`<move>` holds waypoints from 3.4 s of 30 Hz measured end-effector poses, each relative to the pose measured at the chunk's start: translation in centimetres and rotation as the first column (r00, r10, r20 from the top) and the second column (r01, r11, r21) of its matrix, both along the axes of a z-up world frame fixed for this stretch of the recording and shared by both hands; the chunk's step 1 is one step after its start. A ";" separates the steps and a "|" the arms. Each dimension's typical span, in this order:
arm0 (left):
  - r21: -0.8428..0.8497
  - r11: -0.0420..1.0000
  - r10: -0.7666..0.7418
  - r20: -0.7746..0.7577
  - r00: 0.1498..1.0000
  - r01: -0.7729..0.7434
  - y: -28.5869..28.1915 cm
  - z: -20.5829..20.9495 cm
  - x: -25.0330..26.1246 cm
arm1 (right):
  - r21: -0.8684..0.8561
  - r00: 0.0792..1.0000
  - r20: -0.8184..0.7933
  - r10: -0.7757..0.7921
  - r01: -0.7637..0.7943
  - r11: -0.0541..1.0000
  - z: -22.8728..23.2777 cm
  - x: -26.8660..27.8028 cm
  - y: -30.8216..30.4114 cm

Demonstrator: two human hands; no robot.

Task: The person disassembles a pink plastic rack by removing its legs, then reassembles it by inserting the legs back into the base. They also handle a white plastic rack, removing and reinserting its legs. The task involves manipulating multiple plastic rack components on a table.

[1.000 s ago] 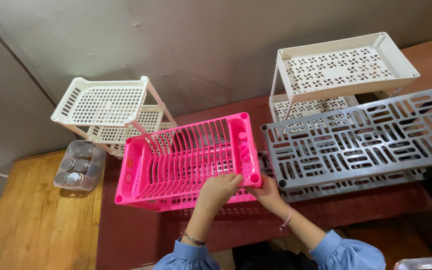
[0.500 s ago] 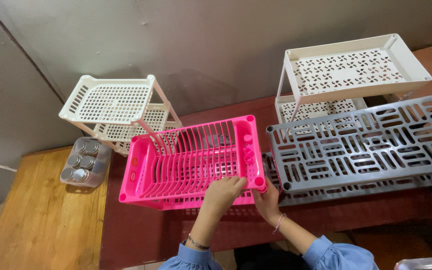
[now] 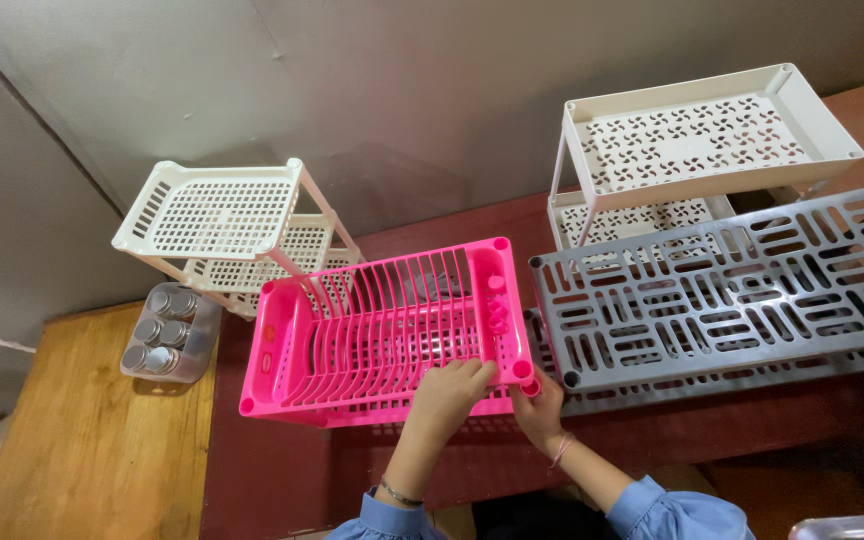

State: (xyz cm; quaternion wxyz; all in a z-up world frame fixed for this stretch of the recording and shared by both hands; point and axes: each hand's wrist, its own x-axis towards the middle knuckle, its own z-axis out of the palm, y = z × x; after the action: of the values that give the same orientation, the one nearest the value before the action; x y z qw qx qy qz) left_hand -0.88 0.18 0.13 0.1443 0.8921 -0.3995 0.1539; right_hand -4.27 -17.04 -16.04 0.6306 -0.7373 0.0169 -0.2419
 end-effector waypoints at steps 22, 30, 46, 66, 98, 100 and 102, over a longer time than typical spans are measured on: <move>-0.048 0.998 -0.063 -0.451 0.891 0.046 -1.1 5.0 1.0 | -0.743 0.982 -0.190 0.004 -0.147 0.653 17.2 9.8 -10.5; 0.133 0.937 0.306 0.135 0.942 -0.324 -4.9 0.8 13.7 | -0.823 0.928 -0.337 -0.156 -0.210 0.528 11.6 15.5 -10.1; 0.075 0.992 0.122 -0.552 0.824 -0.097 -5.8 -1.7 20.9 | -0.818 0.889 -0.413 -0.199 -0.265 0.511 13.7 16.7 -8.4; -0.067 0.965 0.148 -0.657 0.740 -0.253 0.8 8.3 18.1 | -0.316 0.880 -0.264 0.394 -0.465 0.827 14.2 17.2 -3.6; -0.311 0.938 -0.023 -0.504 0.863 -0.157 -0.8 3.1 20.0 | -0.362 0.896 -0.439 0.068 -0.245 0.900 14.7 11.3 -3.8; -0.253 0.955 0.057 -0.361 0.931 -0.156 0.7 3.3 19.3 | -0.334 0.871 -0.488 0.053 -0.243 0.911 13.8 11.6 -4.2; -0.195 0.961 0.130 -0.305 0.944 -0.195 2.8 3.6 18.5 | -0.322 0.870 -0.491 0.048 -0.232 0.918 12.7 11.7 -4.5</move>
State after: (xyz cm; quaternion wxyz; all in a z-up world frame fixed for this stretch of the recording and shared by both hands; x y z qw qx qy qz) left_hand 17.58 2.94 3.69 0.2869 0.9132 -0.2790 0.0770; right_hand 7.43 -21.53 -3.34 0.4727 -0.8784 0.0701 -0.0061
